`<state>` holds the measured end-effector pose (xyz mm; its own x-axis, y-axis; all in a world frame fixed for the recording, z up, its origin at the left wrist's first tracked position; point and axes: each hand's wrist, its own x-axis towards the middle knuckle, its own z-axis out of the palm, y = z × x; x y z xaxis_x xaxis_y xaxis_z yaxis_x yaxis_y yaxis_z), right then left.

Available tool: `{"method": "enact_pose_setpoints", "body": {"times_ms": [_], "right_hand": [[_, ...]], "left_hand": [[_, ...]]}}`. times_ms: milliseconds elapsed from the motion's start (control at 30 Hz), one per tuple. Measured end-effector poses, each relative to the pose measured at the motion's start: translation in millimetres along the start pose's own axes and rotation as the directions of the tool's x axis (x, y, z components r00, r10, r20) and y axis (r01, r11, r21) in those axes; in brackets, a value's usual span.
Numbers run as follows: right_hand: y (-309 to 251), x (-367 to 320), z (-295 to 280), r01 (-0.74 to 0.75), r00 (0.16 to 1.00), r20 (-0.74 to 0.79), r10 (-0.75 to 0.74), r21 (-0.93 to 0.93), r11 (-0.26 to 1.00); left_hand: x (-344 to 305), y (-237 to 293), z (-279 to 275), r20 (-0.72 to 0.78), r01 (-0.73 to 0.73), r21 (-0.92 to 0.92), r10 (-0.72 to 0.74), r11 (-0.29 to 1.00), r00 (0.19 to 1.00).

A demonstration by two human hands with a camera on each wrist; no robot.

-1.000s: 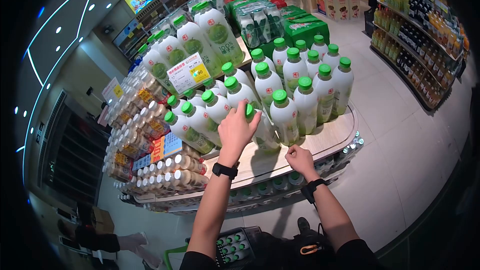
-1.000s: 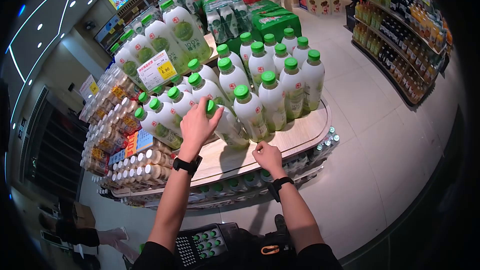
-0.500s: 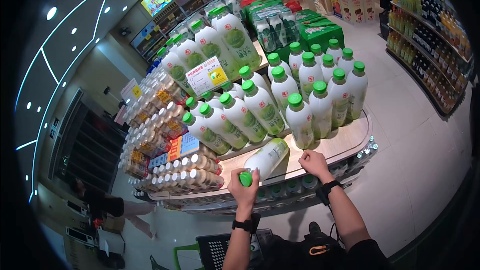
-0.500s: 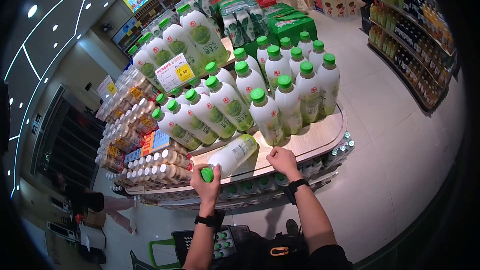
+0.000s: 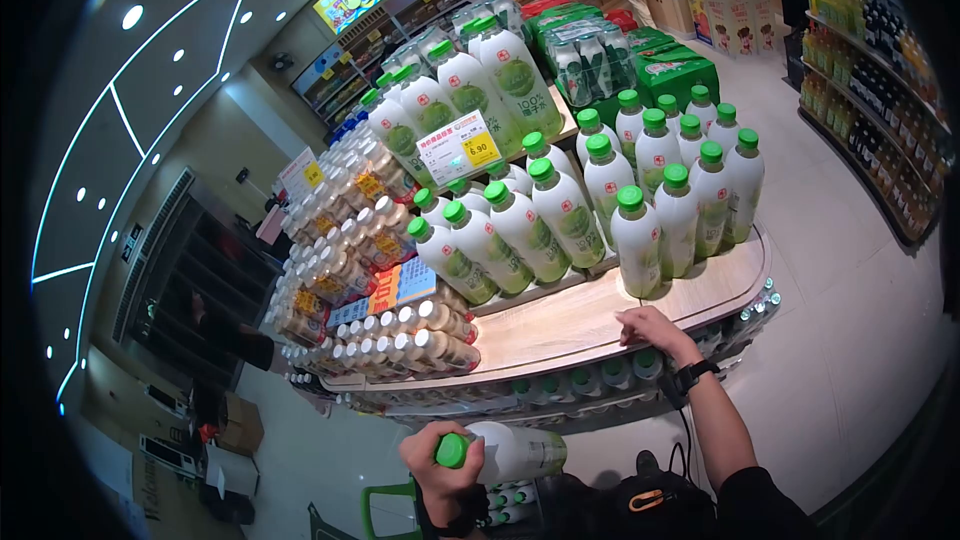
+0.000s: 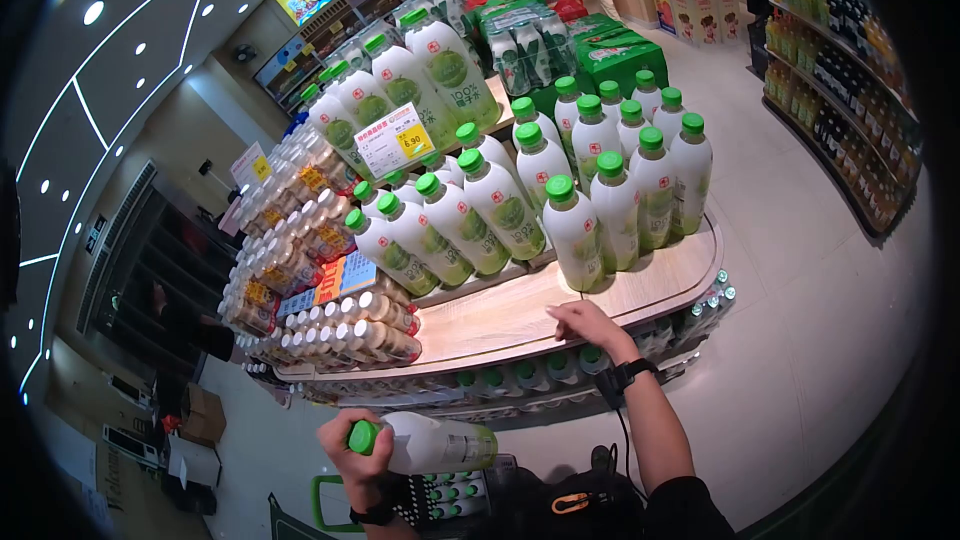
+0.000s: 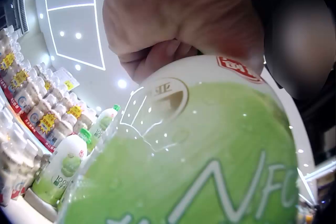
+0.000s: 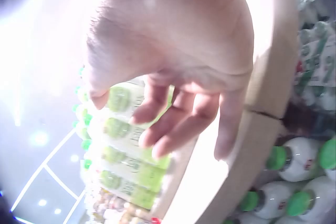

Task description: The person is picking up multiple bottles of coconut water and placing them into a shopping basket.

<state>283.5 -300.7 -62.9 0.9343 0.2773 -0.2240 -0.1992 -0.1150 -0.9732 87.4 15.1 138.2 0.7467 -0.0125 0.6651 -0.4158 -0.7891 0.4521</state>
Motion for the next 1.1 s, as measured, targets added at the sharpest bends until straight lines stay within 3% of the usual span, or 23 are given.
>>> {"method": "enact_pose_setpoints", "body": {"times_ms": [33,67,100,167,233,300,367,433,467,533,633,667,700,733,767,800,833,867,967,1000,1033,1100], "right_hand": [[-20.7,-5.9,5.8,0.053,0.96,0.27,-0.077,0.093,0.994],[-39.1,-12.8,15.9,0.204,0.877,0.419,-0.236,0.12,0.972],[-75.1,-33.4,34.3,0.327,0.745,0.555,-0.37,0.18,0.928],[-148.3,-74.3,62.3,0.544,0.612,0.688,-0.389,-0.009,0.839],[-168.5,-94.4,100.0,0.734,0.4,0.78,-0.481,0.042,0.678],[-181.0,-113.6,128.1,0.659,0.438,0.785,-0.437,0.049,0.75],[-185.8,-116.6,130.3,0.689,0.45,0.778,-0.438,0.009,0.724],[-184.7,-123.8,136.5,0.688,0.507,0.703,-0.499,0.018,0.725],[-181.1,-124.8,138.7,0.69,0.498,0.67,-0.551,0.079,0.719],[-182.9,-130.6,138.2,0.685,0.501,0.657,-0.563,0.096,0.722],[-174.7,-136.3,140.2,0.724,0.504,0.594,-0.627,0.104,0.682],[-166.0,-136.0,142.3,0.76,0.481,0.507,-0.715,0.165,0.628],[-160.1,-134.1,142.8,0.796,0.456,0.402,-0.794,0.216,0.566],[-157.4,-132.4,141.3,0.811,0.41,0.431,-0.804,0.23,0.538],[-157.8,-129.6,143.9,0.812,0.421,0.418,-0.805,0.222,0.54],[-159.8,-127.6,150.1,0.854,0.321,0.286,-0.903,0.324,0.407],[-161.0,-126.1,153.0,0.879,0.215,0.142,-0.966,0.403,0.255],[-165.1,-127.1,149.2,0.87,0.227,0.135,-0.964,0.418,0.264],[-156.0,-113.3,142.7,0.88,0.296,0.171,-0.94,0.334,0.337],[-151.1,-110.7,141.8,0.88,0.317,0.186,-0.93,0.307,0.362],[-145.7,-109.9,142.7,0.815,0.404,0.175,-0.898,0.376,0.44],[-130.8,-110.0,150.7,0.685,0.535,0.178,-0.826,0.48,0.548]], "left_hand": [[-0.8,2.6,-7.8,0.033,-0.034,-0.016,0.035,0.999,0.999],[0.3,4.2,-11.8,0.041,-0.034,-0.07,0.037,0.997,0.998],[3.0,6.5,-15.9,0.041,-0.013,-0.067,0.016,0.998,0.999],[13.8,12.6,-24.6,0.011,-0.106,-0.114,0.107,0.988,0.994],[27.8,21.5,-25.2,-0.022,-0.107,-0.153,0.104,0.982,0.994],[41.6,34.6,-30.2,0.021,-0.051,-0.153,0.055,0.987,0.998],[57.7,46.7,-39.0,0.053,-0.046,-0.12,0.053,0.992,0.997],[73.2,59.5,-43.7,0.235,0.016,-0.191,0.03,0.982,0.972],[79.3,66.7,-45.5,0.236,0.023,-0.189,0.022,0.982,0.972],[85.8,78.4,-48.1,0.343,-0.064,-0.184,0.126,0.981,0.931],[78.3,79.9,-54.0,0.264,-0.081,-0.234,0.143,0.969,0.954],[61.9,63.5,-61.1,0.347,0.025,-0.207,0.05,0.978,0.936],[48.0,51.8,-54.3,0.353,0.022,-0.212,0.056,0.977,0.934],[36.3,39.3,-45.4,0.234,-0.014,-0.319,0.093,0.948,0.968],[22.7,27.9,-36.2,0.11,-0.058,-0.418,0.114,0.907,0.987],[2.6,21.4,-25.6,0.148,0.06,-0.519,0.02,0.853,0.989],[-16.4,9.4,-14.7,0.159,0.068,-0.525,0.019,0.848,0.987],[-33.8,-3.9,-3.9,0.14,0.154,-0.48,-0.098,0.864,0.985],[-52.1,-6.6,5.5,0.339,0.584,-0.541,-0.479,0.605,0.81],[-66.4,-20.7,0.6,0.479,0.706,-0.505,-0.519,0.496,0.707],[-78.7,-32.9,-4.6,0.605,0.813,-0.435,-0.543,0.387,0.583],[-106.1,-33.6,-0.4,0.599,0.797,-0.529,-0.538,0.291,0.593]]}}
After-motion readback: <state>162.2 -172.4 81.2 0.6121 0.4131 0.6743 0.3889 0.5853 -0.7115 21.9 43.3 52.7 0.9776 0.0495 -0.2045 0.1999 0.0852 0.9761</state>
